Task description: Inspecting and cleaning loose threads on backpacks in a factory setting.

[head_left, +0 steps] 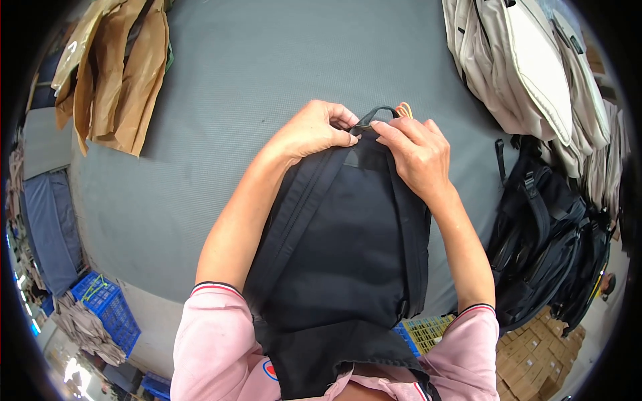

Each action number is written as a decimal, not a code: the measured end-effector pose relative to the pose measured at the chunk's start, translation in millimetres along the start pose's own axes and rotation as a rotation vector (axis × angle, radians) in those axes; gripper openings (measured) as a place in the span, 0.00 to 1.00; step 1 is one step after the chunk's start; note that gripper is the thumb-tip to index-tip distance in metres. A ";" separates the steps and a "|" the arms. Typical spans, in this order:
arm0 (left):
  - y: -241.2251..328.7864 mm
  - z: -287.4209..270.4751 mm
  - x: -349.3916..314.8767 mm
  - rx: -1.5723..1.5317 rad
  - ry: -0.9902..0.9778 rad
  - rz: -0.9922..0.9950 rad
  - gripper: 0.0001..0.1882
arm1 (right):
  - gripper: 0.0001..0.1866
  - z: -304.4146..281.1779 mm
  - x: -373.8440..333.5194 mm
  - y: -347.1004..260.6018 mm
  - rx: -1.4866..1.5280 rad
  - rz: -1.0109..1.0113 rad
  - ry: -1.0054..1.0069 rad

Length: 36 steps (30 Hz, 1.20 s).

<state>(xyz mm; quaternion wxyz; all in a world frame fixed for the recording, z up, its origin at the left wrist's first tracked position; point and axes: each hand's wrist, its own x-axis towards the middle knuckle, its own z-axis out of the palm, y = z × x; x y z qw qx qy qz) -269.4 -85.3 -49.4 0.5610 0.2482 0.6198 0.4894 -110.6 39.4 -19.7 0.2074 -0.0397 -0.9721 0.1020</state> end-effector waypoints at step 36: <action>-9.8 1.2 -18.6 -0.291 0.024 0.137 0.16 | 0.11 -9.6 6.7 -43.2 -0.115 0.211 -0.070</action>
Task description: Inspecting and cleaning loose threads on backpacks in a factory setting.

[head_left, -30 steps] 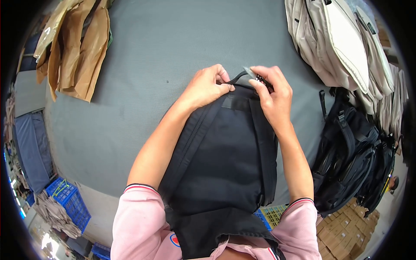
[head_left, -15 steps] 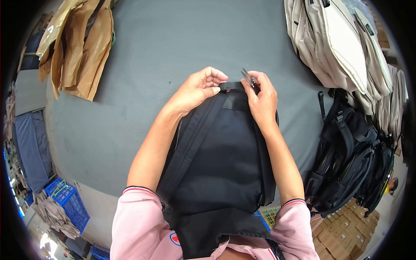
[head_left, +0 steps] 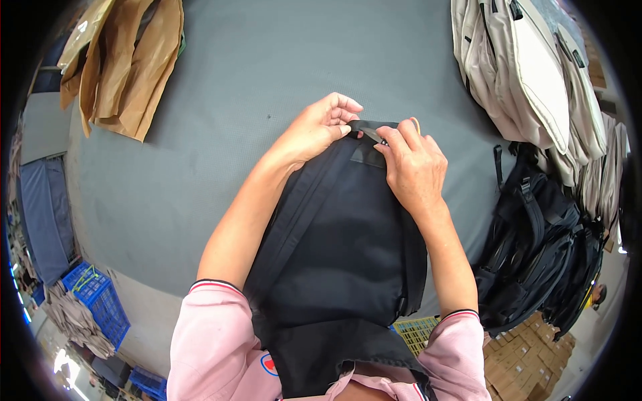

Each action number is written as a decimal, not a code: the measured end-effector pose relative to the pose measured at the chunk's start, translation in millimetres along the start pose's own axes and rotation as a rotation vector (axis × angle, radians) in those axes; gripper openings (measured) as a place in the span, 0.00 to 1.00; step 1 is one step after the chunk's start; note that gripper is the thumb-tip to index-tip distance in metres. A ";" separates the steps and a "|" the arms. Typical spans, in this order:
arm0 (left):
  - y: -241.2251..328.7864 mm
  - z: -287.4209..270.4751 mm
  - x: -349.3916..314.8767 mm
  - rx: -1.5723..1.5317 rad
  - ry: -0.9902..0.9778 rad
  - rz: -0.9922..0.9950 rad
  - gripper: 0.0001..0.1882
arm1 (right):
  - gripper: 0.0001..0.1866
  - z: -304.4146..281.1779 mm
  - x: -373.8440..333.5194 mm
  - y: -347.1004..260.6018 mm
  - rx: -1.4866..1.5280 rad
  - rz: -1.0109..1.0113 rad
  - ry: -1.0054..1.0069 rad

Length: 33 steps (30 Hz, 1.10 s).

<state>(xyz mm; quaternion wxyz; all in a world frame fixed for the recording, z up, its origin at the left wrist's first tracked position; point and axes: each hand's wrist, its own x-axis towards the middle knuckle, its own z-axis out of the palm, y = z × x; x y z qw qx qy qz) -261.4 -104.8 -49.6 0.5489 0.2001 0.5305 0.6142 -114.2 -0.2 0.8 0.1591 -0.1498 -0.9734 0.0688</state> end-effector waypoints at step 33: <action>-0.6 -2.2 2.2 -0.011 0.036 -0.030 0.19 | 0.12 10.7 -8.0 -8.8 0.170 0.284 0.036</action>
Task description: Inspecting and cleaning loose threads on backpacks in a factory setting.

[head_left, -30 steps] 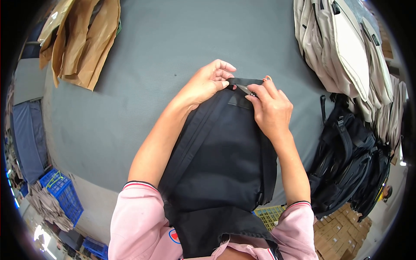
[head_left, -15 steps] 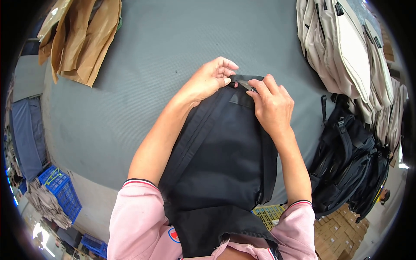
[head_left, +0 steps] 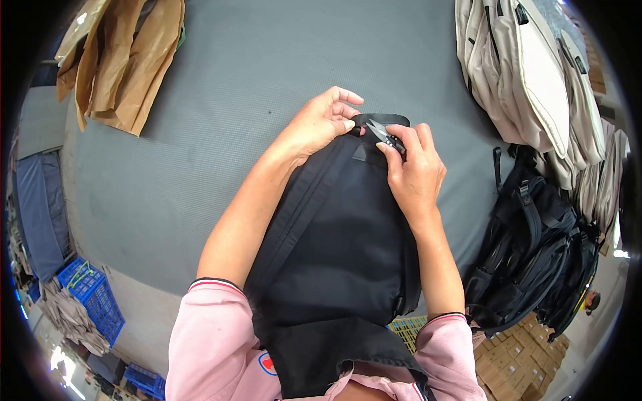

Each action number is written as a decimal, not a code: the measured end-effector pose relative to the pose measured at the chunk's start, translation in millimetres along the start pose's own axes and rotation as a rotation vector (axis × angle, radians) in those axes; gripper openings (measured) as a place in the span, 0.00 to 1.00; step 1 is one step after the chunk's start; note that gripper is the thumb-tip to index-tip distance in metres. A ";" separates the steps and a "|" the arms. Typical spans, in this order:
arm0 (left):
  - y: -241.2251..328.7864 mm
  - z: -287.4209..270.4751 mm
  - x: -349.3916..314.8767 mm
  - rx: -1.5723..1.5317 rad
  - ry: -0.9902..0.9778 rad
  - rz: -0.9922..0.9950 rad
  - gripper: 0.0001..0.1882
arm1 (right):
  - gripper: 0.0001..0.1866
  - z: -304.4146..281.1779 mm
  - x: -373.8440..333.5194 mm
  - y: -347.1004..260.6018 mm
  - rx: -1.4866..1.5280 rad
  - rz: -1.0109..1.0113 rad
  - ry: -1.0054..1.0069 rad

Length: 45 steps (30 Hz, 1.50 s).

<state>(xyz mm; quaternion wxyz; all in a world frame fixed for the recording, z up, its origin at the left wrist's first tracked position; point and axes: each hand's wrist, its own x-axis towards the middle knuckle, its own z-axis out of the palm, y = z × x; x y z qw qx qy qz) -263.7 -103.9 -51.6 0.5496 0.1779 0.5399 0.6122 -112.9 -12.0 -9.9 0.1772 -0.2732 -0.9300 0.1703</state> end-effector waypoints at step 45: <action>0.3 2.2 2.8 -0.009 0.004 -0.004 0.17 | 0.09 7.1 2.7 4.3 0.026 -0.007 0.009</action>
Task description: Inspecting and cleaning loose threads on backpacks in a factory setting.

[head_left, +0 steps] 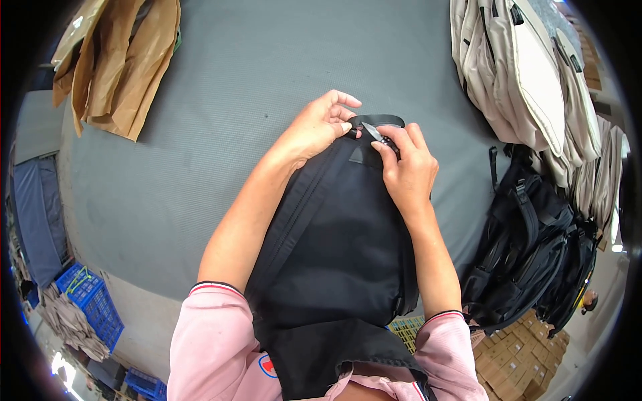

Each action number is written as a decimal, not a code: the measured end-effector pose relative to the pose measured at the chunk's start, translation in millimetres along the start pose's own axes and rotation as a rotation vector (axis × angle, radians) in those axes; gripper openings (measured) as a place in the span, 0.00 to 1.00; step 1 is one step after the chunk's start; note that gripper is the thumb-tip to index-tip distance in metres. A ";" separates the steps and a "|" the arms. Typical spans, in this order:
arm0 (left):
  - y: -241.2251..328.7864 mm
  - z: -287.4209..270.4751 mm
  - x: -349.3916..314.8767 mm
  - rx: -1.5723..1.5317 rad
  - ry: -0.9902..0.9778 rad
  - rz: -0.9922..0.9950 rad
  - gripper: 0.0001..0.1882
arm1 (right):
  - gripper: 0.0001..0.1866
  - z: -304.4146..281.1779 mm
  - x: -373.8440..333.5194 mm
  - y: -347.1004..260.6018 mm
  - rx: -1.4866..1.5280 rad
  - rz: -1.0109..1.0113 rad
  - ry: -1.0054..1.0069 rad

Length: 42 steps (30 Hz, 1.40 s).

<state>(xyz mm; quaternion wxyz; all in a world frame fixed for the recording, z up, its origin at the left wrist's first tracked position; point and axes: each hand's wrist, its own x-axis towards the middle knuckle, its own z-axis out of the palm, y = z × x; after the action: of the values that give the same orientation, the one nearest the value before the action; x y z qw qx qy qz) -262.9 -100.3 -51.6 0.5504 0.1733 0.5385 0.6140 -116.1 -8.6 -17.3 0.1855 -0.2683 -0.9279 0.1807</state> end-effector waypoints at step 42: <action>-37.2 18.3 -81.8 1.477 0.434 0.347 0.20 | 0.15 -22.9 -85.4 54.5 0.258 0.500 -0.142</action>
<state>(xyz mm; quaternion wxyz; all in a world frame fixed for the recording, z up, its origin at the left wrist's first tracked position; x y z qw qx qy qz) -202.7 -169.2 -45.7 0.0716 0.4518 0.8676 0.1949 -15.3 -8.3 -42.2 0.1024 -0.4497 -0.8129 0.3557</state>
